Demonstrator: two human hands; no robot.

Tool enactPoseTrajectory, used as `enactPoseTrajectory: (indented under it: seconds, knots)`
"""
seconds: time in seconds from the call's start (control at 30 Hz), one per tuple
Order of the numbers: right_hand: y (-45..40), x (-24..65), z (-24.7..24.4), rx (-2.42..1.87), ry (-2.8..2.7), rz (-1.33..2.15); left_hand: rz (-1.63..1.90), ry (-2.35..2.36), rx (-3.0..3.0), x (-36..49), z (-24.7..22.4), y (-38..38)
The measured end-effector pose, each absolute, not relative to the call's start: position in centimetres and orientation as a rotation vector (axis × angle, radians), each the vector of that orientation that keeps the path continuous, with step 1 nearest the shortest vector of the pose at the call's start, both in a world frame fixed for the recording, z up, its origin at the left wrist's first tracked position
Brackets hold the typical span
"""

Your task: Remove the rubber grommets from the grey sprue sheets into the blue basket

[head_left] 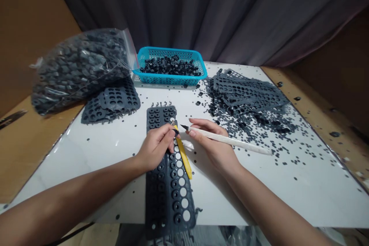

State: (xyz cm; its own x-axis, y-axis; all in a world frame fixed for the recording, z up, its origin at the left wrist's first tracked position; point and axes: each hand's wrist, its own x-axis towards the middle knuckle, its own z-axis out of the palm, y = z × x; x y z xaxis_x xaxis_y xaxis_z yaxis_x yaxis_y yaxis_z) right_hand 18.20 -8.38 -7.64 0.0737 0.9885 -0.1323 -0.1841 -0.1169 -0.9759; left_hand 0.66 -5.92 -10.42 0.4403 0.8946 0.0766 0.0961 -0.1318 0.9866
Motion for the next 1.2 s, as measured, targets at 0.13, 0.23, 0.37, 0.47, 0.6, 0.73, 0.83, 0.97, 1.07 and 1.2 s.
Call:
enactPoseTrajectory:
  seconds: [0.13,0.23,0.37,0.47,0.6,0.73,0.83,0.97,1.07,1.2]
  knots:
    - [-8.4,18.6,-7.3,-1.197,-0.979,1.412,0.871,0.906,1.582,0.6,-10.5,-5.9]
    - [-8.4,18.6,-7.0,-1.158,-1.080,1.366,0.875,0.898,1.597,0.6,-10.5,-5.9]
    - [-8.7,18.0,-6.4,-1.121,-1.135,1.360,0.868,0.889,1.629,0.5,-10.5,-5.9]
    - [-8.9,17.6,-5.9,-1.140,-1.152,1.330,0.859,0.897,1.652,0.5,-10.3,-5.9]
    - [-9.1,17.6,-6.0,-1.180,-1.233,1.245,0.840,0.915,1.668,0.6,-10.2,-5.9]
    - [-9.2,17.6,-6.2,-1.215,-1.289,1.170,0.829,0.918,1.688,0.7,-10.0,-6.0]
    - [-9.3,17.5,-6.1,-1.214,-1.306,1.143,0.830,0.919,1.682,0.6,-10.1,-5.9]
    - [-9.7,17.2,-6.3,-1.219,-1.372,1.057,0.833,0.923,1.670,0.6,-10.2,-5.9]
    - [-10.0,17.1,-6.6,-1.221,-1.442,0.954,0.842,0.913,1.661,0.7,-10.2,-5.9]
    - [-10.3,16.9,-7.0,-1.204,-1.484,0.877,0.837,0.915,1.663,0.8,-10.0,-5.9]
